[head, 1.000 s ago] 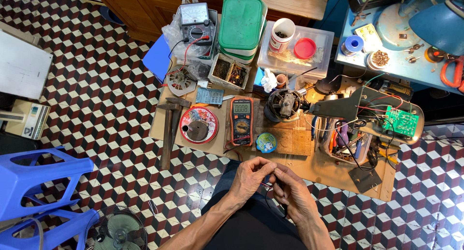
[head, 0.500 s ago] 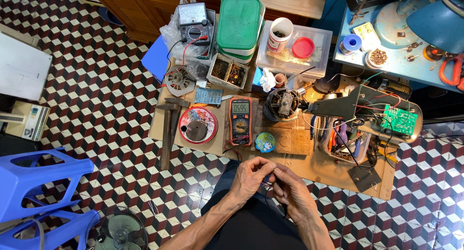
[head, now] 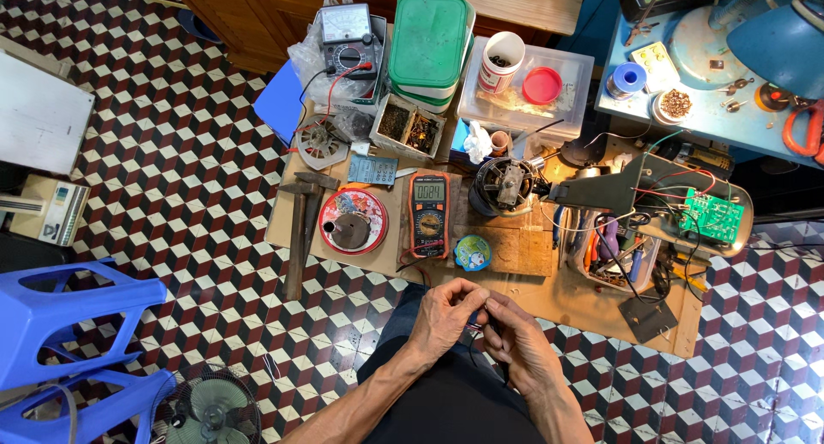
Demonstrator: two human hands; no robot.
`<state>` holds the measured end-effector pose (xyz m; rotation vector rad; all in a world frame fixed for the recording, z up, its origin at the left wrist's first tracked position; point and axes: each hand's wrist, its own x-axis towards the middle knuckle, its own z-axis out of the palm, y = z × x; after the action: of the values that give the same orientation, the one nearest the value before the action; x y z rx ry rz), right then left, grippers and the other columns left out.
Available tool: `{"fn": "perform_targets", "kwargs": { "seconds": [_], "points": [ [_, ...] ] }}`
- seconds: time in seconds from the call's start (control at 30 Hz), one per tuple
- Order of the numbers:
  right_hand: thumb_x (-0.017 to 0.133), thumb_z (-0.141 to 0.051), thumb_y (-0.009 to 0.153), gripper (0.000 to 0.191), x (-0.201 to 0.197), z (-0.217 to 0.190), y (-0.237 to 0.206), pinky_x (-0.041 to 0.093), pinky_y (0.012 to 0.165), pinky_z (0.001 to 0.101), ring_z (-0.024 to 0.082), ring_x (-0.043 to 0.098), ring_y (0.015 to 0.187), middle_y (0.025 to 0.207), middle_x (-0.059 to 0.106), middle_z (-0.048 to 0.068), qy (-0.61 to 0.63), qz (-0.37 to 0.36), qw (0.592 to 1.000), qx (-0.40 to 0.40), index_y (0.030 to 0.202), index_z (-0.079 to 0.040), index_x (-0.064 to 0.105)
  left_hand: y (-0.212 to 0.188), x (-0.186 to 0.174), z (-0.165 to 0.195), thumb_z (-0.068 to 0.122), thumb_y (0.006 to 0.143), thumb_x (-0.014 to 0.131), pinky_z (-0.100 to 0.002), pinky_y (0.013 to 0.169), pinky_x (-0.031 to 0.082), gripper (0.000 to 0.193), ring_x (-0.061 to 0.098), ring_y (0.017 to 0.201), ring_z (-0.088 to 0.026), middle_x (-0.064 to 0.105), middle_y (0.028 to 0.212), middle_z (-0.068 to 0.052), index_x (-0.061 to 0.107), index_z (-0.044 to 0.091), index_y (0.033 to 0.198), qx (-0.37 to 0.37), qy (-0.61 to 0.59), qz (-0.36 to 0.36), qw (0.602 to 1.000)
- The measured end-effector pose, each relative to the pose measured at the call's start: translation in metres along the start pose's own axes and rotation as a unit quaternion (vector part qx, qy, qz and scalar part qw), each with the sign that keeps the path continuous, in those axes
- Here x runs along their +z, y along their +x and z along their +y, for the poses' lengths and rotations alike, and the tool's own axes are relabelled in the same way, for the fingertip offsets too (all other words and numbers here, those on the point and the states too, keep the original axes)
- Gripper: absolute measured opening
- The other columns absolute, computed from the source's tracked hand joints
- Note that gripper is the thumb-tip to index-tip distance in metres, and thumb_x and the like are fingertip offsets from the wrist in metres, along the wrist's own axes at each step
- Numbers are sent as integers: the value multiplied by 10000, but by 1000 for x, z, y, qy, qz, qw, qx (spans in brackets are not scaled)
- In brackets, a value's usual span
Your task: The person works at a cluttered electronics repair bench, handling a multimeter with probe leads and touching them to components on a circuit board and small motor assembly to take measurements. They adjust the multimeter's dial and buttons, reposition wires, and manipulate small parts under a desk lamp.
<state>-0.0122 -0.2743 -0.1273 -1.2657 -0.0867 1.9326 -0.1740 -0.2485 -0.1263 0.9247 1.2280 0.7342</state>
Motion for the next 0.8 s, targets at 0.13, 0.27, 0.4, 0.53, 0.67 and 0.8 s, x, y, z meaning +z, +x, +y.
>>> {"fn": "perform_targets", "kwargs": {
  "seconds": [0.13,0.27,0.4,0.53,0.67,0.8],
  "points": [
    [680,-190,911,398,3,0,-1,291,359,188,65,454,505,787,629,59,-10,1,1000,-1,1239,27,624,-2,0,-1,331,952,701,-235,570,481,309,595,647,-55,696,715,-4,743,26,983,-6,-7,5,1000],
    [657,-216,931,398,8,-2,-5,352,415,208,83,493,561,808,631,66,-18,-5,1000,6,1240,30,611,-4,-2,-2,326,956,695,-228,585,500,305,603,669,-41,690,758,7,733,24,975,-4,-13,17,1000],
    [633,-224,938,419,14,-1,-6,376,442,227,99,507,585,828,642,77,-65,1,998,25,1284,12,615,-8,-10,-4,330,962,680,-223,551,489,310,578,637,-44,649,734,17,723,24,986,-34,-37,26,998],
    [630,-206,943,426,19,3,0,389,454,231,100,513,597,850,650,72,-89,-10,995,33,1310,10,606,-12,-18,-6,333,976,669,-224,524,491,311,571,624,-43,635,718,18,716,27,991,-38,-39,42,998],
    [624,-209,945,422,23,9,11,386,448,231,104,516,603,840,654,63,-108,-24,993,40,1307,6,602,-14,-27,-7,336,967,677,-222,549,513,311,584,641,-56,639,727,6,716,30,1002,-61,-51,69,994],
    [672,-243,935,389,31,7,32,332,455,227,91,464,568,780,602,19,-171,9,985,24,1261,-31,642,-17,-47,-9,402,949,644,-253,647,486,379,599,740,-86,690,838,7,721,62,1099,-52,-19,140,989]
  ]
}}
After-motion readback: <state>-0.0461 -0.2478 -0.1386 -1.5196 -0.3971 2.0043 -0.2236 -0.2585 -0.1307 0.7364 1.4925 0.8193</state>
